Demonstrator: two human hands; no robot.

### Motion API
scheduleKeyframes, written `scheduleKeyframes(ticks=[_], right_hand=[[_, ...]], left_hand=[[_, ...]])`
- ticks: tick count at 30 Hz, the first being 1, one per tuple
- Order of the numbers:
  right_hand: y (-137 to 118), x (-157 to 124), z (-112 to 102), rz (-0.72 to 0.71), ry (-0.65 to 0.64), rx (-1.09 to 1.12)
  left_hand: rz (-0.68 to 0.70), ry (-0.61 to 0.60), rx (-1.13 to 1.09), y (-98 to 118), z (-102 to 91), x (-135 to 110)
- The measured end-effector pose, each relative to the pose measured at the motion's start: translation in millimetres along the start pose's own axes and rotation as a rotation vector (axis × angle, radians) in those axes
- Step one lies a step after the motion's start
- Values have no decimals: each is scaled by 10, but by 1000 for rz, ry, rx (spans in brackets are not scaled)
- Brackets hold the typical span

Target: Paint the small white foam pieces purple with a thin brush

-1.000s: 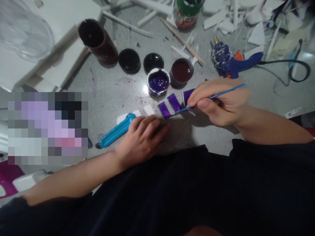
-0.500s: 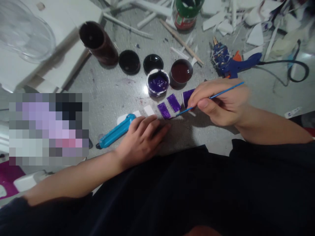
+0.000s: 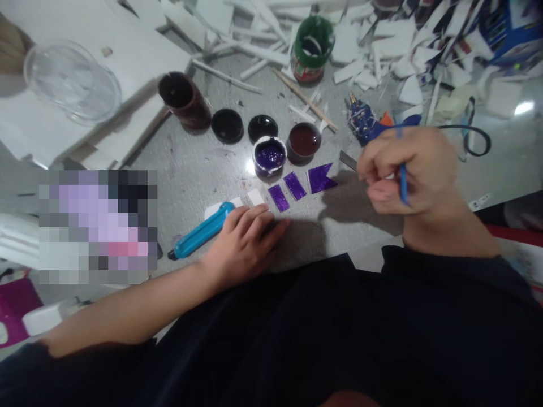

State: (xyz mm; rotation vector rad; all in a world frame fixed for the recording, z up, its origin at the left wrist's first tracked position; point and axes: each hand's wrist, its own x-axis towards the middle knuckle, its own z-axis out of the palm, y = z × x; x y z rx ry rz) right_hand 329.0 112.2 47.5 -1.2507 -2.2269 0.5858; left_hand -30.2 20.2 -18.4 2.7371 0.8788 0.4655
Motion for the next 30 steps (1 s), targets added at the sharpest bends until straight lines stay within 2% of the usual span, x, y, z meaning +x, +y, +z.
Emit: scheduleKeyframes(ticks=[3, 6, 7, 14, 22, 26, 30], right_hand=[[-86, 83, -113, 35, -93, -273], [-124, 112, -101, 118, -318, -496], [-117, 115, -73, 112, -374, -519], [-101, 163, 65, -2, -491, -428], [-217, 174, 23, -48, -526, -533], [-171, 109, 42, -24, -456, -526], [-104, 30, 71, -59, -351, -573]], left_hand=[[9, 65, 21, 1, 22, 10], [15, 83, 28, 0, 23, 21], [19, 81, 28, -1, 19, 23], [12, 60, 20, -7, 9, 25], [-25, 85, -15, -10, 28, -9], [-41, 110, 18, 10, 15, -5], [-79, 99, 32, 16, 7, -5]])
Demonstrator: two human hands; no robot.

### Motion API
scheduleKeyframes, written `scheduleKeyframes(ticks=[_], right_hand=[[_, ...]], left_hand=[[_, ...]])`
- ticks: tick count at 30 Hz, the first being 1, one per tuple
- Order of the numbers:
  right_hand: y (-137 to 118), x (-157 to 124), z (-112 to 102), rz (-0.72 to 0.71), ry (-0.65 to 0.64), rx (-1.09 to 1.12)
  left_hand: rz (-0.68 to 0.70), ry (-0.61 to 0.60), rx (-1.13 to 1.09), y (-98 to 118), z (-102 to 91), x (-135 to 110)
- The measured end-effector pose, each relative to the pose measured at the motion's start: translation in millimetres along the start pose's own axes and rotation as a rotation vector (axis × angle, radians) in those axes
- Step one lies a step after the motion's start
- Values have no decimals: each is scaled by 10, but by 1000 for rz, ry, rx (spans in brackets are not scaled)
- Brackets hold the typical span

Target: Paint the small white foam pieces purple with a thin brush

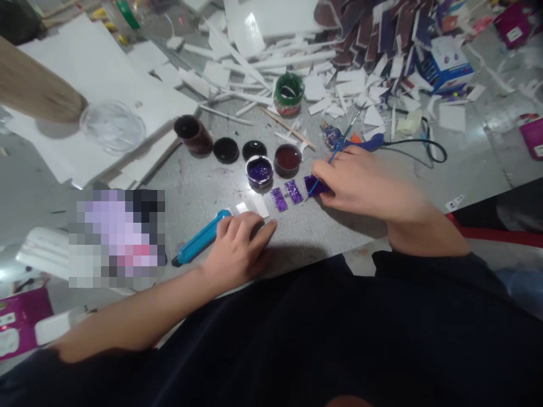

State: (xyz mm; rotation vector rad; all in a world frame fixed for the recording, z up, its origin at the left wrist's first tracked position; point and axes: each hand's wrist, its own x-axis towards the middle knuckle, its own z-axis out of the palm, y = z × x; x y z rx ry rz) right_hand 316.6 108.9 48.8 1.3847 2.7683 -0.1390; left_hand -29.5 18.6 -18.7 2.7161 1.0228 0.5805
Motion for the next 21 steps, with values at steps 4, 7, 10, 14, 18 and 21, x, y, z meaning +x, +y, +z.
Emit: scheduleKeyframes(ticks=[4, 7, 10, 14, 18, 21], right_hand=[[21, -46, 33, 35, 61, -105], [38, -60, 1, 41, 36, -117], [57, -75, -57, 30, 9, -57], [74, -81, -81, -56, 230, 76], [55, -26, -1, -349, 478, 289], [6, 29, 88, -520, 513, 373]], left_hand=[[11, -11, 13, -4, -9, 3], [20, -7, 25, -6, -22, 19], [47, -24, 10, -12, -32, 37], [85, -57, -11, -17, -28, 48], [59, -112, 3, -13, -5, 48], [60, -121, -4, -15, 13, 37]])
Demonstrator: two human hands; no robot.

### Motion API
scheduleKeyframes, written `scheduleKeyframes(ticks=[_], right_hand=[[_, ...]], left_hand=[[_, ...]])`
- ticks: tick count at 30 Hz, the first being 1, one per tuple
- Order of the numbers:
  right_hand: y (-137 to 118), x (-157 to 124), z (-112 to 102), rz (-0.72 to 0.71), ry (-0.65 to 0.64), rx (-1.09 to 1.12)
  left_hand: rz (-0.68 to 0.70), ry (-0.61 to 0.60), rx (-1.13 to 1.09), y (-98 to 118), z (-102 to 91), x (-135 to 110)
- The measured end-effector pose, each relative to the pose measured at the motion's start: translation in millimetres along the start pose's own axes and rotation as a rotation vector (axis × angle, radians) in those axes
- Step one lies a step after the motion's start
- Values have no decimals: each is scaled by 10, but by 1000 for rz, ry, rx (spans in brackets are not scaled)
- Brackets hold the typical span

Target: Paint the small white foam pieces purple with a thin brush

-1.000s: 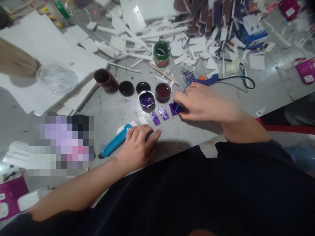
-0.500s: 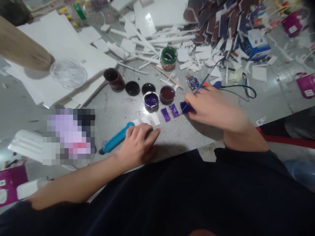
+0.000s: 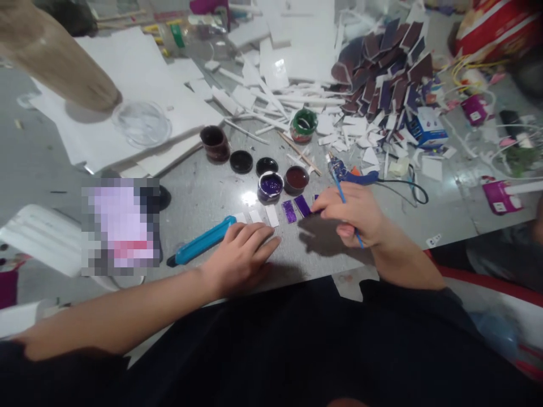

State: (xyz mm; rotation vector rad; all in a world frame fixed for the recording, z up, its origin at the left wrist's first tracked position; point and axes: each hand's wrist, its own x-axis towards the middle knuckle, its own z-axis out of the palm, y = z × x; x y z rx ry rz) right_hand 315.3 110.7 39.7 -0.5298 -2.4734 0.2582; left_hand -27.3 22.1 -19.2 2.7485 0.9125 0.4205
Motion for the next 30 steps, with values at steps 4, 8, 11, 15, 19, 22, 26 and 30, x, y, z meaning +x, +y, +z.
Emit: scheduleKeyframes(ticks=[4, 8, 11, 15, 19, 22, 26, 30], right_hand=[[-10, -5, 194, 1, 121, 30], [-34, -31, 384, 21, 303, 135], [-52, -46, 462, 222, 283, 242], [-46, -32, 518, 371, 305, 328], [-50, 31, 559, 475, 319, 348], [-60, 93, 578, 498, 315, 342], [-46, 143, 600, 411, 317, 227], [-37, 128, 607, 356, 379, 202]], left_hand=[[18, 24, -42, -5, 10, -11], [47, 76, -40, -6, 4, -3], [46, 72, -47, -7, 0, -1], [51, 77, -65, -5, 2, -10], [54, 85, -59, 7, -6, 2], [67, 91, -31, 16, -27, 24], [73, 120, -10, 20, -39, 35], [50, 158, -12, 24, -30, 17]])
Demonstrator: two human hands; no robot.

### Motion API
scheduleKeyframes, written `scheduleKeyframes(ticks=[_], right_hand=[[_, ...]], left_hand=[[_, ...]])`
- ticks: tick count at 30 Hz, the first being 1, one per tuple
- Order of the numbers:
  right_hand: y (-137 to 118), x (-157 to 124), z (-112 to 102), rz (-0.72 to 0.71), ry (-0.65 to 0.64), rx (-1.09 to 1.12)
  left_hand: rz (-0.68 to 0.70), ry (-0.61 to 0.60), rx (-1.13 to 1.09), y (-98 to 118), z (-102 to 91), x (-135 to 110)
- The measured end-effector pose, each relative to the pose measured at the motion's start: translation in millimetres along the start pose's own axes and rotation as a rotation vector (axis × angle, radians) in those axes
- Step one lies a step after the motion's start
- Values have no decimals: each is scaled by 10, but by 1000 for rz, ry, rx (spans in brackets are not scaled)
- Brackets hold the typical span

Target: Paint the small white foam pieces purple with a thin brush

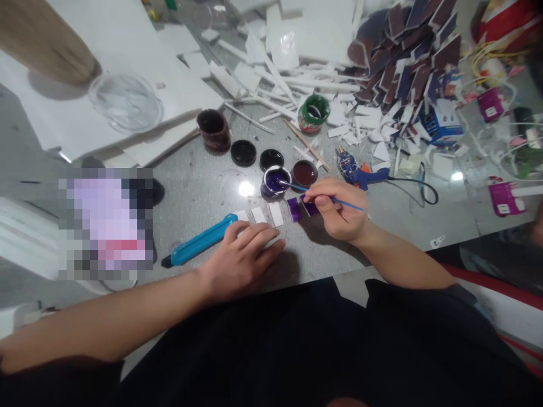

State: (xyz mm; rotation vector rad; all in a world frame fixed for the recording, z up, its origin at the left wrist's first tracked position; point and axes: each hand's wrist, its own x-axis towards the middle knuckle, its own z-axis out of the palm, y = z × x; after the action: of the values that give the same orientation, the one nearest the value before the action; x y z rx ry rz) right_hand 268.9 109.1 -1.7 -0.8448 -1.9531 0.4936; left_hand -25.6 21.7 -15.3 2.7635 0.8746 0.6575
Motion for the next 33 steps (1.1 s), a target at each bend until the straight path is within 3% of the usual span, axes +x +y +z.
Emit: scheduleKeyframes(ticks=[9, 16, 27, 33], right_hand=[[-22, -53, -113, 97, 224, 122], [46, 120, -85, -89, 352, 379], [75, 53, -148, -181, 223, 358], [25, -1, -211, 26, 40, 372]], left_hand=[[-32, -67, 40, 22, -7, 4], [-25, -118, 116, 17, -9, -15], [-34, -188, 168, 47, -52, -3], [-23, -172, 169, 53, -62, 17]])
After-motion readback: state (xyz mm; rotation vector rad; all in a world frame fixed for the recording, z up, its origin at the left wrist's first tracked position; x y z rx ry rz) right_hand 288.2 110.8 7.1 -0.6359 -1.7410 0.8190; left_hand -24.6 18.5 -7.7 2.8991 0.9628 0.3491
